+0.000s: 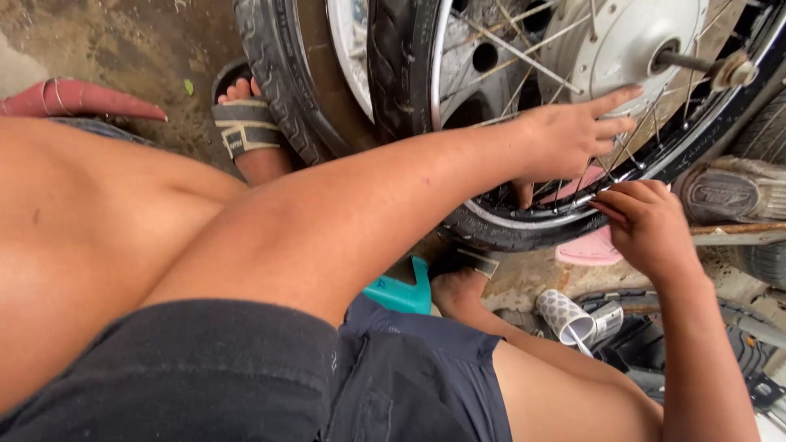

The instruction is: The person sits on a small stool and works on a motorcycle wheel, using a tool to pry the tire bead away from the rim. They manipulate the tire and rim with both hands, occasionally dipping a tool into a pink container.

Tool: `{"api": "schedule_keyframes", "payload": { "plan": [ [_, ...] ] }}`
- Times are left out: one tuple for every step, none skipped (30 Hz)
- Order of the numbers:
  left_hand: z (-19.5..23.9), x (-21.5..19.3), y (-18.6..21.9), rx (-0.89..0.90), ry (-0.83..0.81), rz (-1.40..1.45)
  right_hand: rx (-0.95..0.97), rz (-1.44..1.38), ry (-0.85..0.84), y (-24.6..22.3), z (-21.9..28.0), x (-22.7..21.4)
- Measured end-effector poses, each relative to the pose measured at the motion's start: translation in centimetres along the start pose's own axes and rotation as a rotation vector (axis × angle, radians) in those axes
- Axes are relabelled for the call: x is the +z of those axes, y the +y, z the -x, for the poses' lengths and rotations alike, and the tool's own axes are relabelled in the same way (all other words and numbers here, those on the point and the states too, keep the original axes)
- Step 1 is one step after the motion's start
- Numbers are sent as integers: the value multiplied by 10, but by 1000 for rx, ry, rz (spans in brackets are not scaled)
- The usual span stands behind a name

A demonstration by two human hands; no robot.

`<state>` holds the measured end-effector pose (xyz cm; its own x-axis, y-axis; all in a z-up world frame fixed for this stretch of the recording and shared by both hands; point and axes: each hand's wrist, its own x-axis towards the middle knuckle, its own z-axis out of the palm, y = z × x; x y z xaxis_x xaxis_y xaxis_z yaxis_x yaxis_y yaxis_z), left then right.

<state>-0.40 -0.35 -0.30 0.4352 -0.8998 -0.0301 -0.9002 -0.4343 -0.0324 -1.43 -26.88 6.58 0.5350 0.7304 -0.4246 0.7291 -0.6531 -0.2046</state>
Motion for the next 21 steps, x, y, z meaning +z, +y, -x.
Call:
{"api": "schedule_keyframes", "payload": {
  "plan": [
    [0, 1, -4, -1, -2, -11, -2, 3, 11, -9, -7, -1],
    [-1, 2, -2, -5, 12, 0, -10, -13, -29, -21, -9, -3],
    [-2, 2, 1, -9, 26, 11, -19, -29, -69, -33, -10, -4],
    [-1, 0, 3, -7, 27, 18, -17, -32, -75, -25, -6, -4],
    [0, -3, 5, -2, -1, 11, -17, -34, -56, -18, -2, -4],
    [1, -4, -2, 4, -29, -19, -16, -28, -14, -7, -5, -3],
    [0, -4, -7, 8, -29, -36, -12, -23, 2, -10, -10, -4],
    [0, -4, -4, 5, -24, -10, 51, 79, -72, -16, -8, -4],
    [0, -5, -1, 2, -19, 16, 114, 180, -147, -22, -6, -4],
    [-3, -2, 2, -1, -17, 25, 112, 181, -156, -25, -5, -8],
    [-6, 0, 4, -4, -2, 26, 138, 123, -168, -27, -4, -12],
    [-6, 4, 1, -3, 6, 11, 167, 65, -162, -30, -10, -14],
    [-5, 6, -2, -2, 3, 3, 167, 65, -153, -28, -12, -12],
    [-6, 6, -1, 1, 9, -3, 149, 163, -143, -26, -9, -11],
    [-7, 7, 0, 5, 14, -8, 131, 260, -132, -25, -6, -10],
    [-7, 8, 2, 1, 16, 0, 127, 261, -140, -23, -4, -6],
    [-8, 8, 4, -4, 24, 6, 124, 169, -133, -21, -2, -3],
    [-7, 9, 0, -3, 31, -3, 125, 79, -110, -18, -4, 1],
    [-7, 6, -1, -2, 32, -10, 127, 82, -103, -17, -2, -2],
    [-5, 5, -1, 5, 24, -9, 145, 183, -88, -16, -1, -3],
    [-4, 4, -1, 12, 16, -7, 164, 284, -73, -15, 0, -3]
  ]
}}
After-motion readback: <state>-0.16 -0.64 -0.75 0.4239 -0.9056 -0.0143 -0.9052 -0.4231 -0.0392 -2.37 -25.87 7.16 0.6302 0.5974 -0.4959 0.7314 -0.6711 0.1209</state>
